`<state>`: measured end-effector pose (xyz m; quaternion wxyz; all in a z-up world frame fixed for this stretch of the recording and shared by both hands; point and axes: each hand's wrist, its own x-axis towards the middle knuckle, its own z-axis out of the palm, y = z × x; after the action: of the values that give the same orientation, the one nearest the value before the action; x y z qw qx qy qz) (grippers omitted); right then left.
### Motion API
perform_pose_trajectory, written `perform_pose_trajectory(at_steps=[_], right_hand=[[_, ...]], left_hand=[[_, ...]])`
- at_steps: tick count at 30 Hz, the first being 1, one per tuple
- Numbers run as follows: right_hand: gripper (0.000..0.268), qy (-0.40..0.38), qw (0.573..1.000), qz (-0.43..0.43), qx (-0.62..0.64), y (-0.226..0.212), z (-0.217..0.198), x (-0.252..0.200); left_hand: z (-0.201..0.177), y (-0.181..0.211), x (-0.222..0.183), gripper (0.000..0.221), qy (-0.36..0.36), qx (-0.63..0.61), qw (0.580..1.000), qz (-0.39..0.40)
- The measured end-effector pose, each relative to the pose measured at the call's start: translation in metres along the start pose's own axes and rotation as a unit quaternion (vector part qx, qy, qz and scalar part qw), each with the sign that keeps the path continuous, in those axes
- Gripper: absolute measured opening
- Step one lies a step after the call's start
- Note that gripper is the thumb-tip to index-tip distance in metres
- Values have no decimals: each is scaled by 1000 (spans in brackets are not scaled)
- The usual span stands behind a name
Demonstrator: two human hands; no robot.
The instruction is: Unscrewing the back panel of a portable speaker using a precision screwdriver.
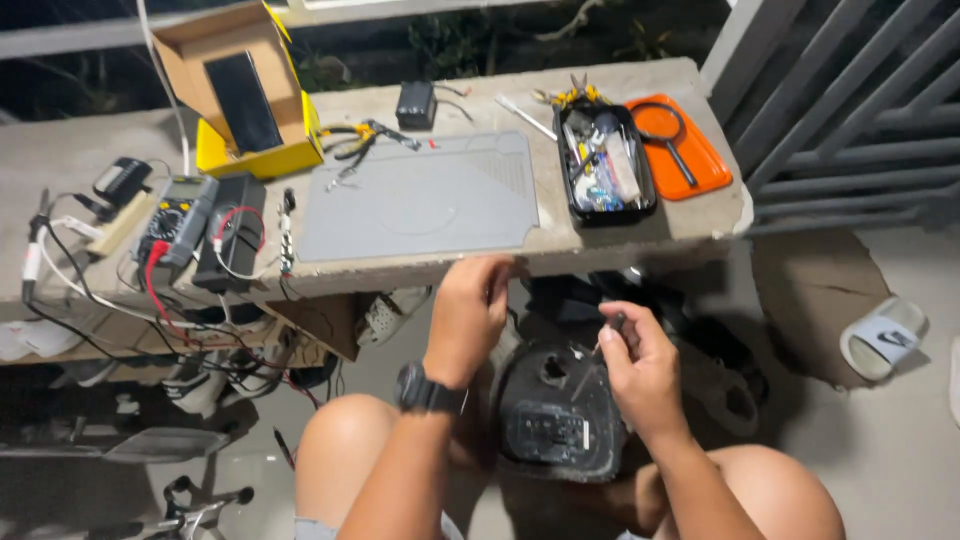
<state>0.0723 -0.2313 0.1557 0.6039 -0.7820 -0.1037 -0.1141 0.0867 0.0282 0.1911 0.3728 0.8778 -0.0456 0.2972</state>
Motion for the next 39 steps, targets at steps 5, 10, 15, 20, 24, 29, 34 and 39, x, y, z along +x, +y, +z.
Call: perform_pose_trajectory(at_steps=[5, 10, 15, 20, 24, 29, 34, 39], right_hand=[[25, 0, 999, 41, -7, -25, 5, 2], [25, 10, 999, 43, -31, -18, 10, 8], [25, 9, 998, 17, -61, -12, 14, 18], [24, 8, 998, 5, -62, 2, 12, 27], [24, 20, 997, -8, -73, 14, -3, 34], [44, 62, 994, 6, -94, 51, -19, 32], [43, 10, 999, -37, -28, 36, -19, 18], [36, -48, 996, -51, -47, 17, -8, -9]], left_hand=[[45, -64, 123, 10, 7, -36, 998, -54], [80, -99, 194, 6, -35, 32, 998, -49], [108, -99, 221, 23, -67, 34, 997, 21], [122, -101, 215, 24, -116, 76, 990, 34], [83, -69, 197, 36, -171, 24, 984, -51], [23, -36, 114, 25, -16, -45, 998, -33], [-25, 5, 20, 23, -190, -26, 978, -84], [-38, 4, -30, 24, -290, 28, 949, -117]])
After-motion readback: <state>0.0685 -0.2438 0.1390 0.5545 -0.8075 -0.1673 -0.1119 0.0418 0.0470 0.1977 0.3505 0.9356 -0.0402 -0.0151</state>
